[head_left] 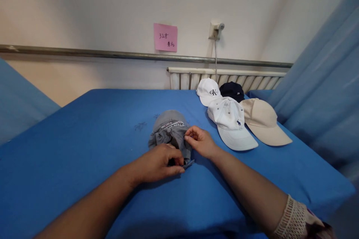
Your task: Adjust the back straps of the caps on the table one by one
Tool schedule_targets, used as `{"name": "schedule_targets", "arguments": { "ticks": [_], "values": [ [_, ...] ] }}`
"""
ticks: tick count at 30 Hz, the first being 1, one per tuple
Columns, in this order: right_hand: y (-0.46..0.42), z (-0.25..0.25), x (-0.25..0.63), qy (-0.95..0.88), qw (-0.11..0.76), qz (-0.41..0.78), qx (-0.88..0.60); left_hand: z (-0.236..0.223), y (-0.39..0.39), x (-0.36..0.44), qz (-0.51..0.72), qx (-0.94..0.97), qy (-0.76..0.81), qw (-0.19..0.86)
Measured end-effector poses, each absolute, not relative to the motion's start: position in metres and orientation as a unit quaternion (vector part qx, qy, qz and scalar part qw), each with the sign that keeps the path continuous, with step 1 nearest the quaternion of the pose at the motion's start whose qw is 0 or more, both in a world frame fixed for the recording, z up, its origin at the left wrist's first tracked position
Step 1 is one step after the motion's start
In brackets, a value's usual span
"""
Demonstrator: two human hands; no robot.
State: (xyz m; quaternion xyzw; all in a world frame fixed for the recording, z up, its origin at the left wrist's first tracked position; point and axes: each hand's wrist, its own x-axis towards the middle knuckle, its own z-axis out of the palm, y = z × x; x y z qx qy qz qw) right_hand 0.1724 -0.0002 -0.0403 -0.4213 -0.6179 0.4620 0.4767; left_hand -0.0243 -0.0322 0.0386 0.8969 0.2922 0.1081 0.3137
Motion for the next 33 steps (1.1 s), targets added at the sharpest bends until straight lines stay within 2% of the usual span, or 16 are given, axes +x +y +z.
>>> {"name": "schedule_targets", "arguments": {
  "ticks": [3,5,7,13,25,29,33],
  "values": [
    [0.001,-0.044,0.173,-0.624,0.468,0.462,-0.422,0.038,-0.02,-0.032,0.208,0.845,0.367,0.328],
    [0.003,-0.046,0.173,-0.627,0.465,0.458,-0.425,0.035,-0.009,-0.039,0.311,0.807,0.432,0.257],
    [0.004,-0.048,0.173,-0.628,0.459,0.459,-0.428,0.031,0.002,-0.044,0.351,0.804,0.447,0.175],
    [0.002,-0.045,0.172,-0.623,0.46,0.473,-0.42,0.02,0.018,-0.049,0.249,0.88,0.396,0.087],
    [0.004,-0.051,0.163,-0.608,0.448,0.508,-0.414,0.015,0.023,-0.049,0.24,0.852,0.452,0.113],
    [0.007,-0.056,0.164,-0.597,0.467,0.502,-0.417,0.025,0.025,-0.047,0.256,0.844,0.464,0.079],
    [0.015,-0.059,0.168,-0.568,0.518,0.456,-0.449,0.058,0.035,-0.042,0.225,0.857,0.464,0.0]
  ]
}}
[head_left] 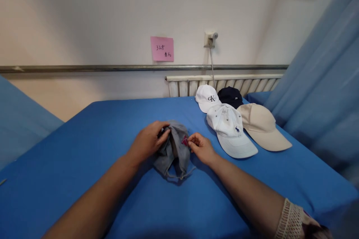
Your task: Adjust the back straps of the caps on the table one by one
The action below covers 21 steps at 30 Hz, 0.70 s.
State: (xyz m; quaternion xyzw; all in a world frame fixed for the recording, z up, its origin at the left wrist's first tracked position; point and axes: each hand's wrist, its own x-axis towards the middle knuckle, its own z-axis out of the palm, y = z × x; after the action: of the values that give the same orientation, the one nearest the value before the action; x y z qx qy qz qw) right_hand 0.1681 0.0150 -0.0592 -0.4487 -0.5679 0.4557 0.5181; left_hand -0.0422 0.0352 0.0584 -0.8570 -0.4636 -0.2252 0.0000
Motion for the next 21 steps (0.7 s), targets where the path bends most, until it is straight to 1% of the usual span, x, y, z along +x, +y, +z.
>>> {"name": "schedule_targets", "arguments": {
  "ticks": [5,8,10,13,16,18,21],
  "values": [
    [0.025,-0.057,0.176,-0.49,0.59,0.413,-0.492,0.124,0.053,-0.033,-0.166,-0.854,-0.48,0.109],
    [0.028,-0.053,0.178,-0.43,0.63,0.418,-0.492,0.152,0.057,-0.024,-0.105,-0.826,-0.528,0.171],
    [0.027,-0.048,0.178,-0.386,0.643,0.465,-0.47,0.159,0.057,-0.018,-0.087,-0.801,-0.56,0.191],
    [0.02,-0.039,0.176,-0.315,0.618,0.603,-0.393,0.153,0.055,-0.009,-0.082,-0.782,-0.586,0.196],
    [0.01,-0.027,0.173,-0.284,0.558,0.724,-0.289,0.131,0.051,-0.004,-0.092,-0.779,-0.599,0.164],
    [0.007,-0.021,0.171,-0.28,0.546,0.749,-0.251,0.111,0.048,-0.004,-0.12,-0.786,-0.598,0.101],
    [0.009,-0.02,0.171,-0.256,0.572,0.74,-0.243,0.082,0.044,-0.006,-0.181,-0.804,-0.566,-0.029]
  ]
}}
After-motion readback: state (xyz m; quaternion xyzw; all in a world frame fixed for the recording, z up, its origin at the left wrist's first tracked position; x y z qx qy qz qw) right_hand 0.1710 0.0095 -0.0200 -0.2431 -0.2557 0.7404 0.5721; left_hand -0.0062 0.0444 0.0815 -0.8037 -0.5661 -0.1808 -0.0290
